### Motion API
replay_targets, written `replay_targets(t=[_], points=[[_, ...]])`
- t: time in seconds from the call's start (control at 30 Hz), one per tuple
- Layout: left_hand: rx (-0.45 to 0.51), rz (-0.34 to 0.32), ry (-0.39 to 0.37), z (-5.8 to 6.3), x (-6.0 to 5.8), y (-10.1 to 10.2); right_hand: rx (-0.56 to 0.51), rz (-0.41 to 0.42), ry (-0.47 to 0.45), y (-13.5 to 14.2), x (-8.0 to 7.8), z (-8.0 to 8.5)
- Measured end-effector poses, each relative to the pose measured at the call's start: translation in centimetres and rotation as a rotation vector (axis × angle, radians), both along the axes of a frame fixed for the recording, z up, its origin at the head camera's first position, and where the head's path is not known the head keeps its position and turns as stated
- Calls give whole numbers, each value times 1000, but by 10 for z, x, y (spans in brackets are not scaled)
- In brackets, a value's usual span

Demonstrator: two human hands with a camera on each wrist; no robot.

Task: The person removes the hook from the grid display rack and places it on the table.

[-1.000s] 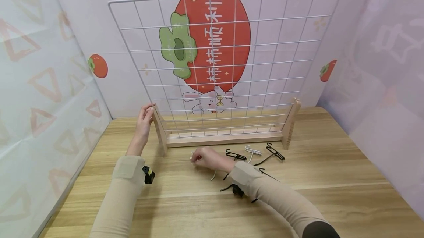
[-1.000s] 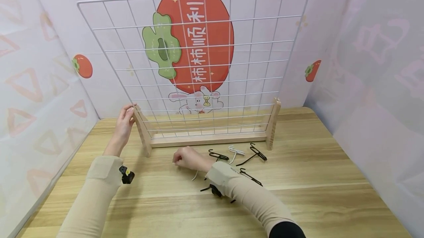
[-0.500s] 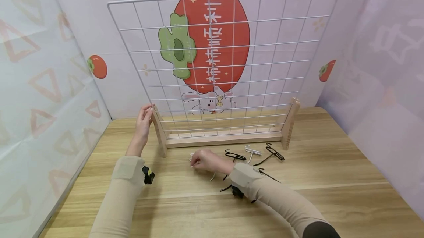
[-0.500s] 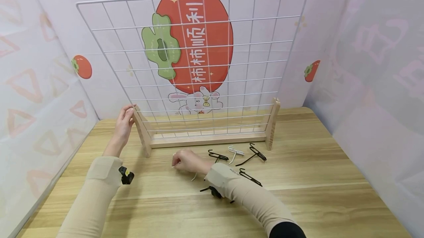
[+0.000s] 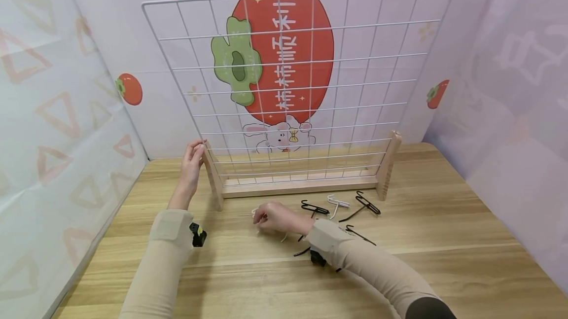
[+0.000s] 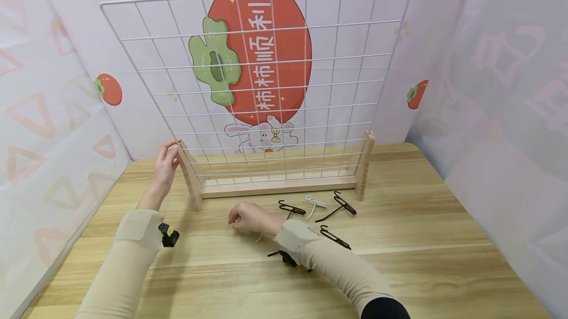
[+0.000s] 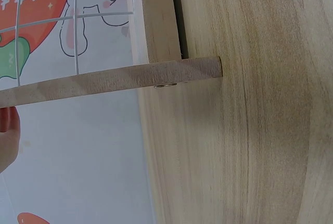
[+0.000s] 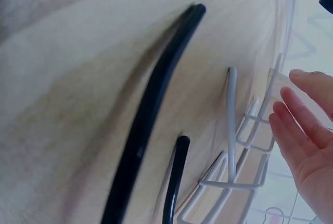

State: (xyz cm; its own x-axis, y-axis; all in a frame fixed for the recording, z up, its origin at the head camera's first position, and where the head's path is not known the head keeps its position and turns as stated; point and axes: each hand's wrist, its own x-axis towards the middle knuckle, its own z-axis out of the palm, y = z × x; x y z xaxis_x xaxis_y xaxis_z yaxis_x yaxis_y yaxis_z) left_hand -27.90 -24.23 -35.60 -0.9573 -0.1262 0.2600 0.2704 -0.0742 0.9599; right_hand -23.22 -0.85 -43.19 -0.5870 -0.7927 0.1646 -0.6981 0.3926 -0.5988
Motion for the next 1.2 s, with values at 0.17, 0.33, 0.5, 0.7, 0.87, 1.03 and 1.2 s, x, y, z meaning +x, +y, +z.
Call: replay_targets(t=[0.17, 0.33, 0.5, 0.7, 0.87, 1.03, 1.2], points=[[-7, -7, 9, -4, -3, -2, -7, 10, 0, 2, 2, 3], [-12, -10, 22, -4, -3, -1, -37, 28, -9, 6, 3, 6], [-3, 0, 25, -5, -3, -1, -48, 36, 1, 12, 1, 12], [5, 21, 22, -7, -1, -1, -39, 5, -7, 23, -1, 23], [11, 30, 16, -8, 2, -2, -69, 1, 48, 33, 0, 30], [33, 65, 7, -10, 4, 0, -78, -16, 126, 45, 2, 35], [43, 96, -5, -10, 9, 4, -66, -63, 143, 61, 7, 42]])
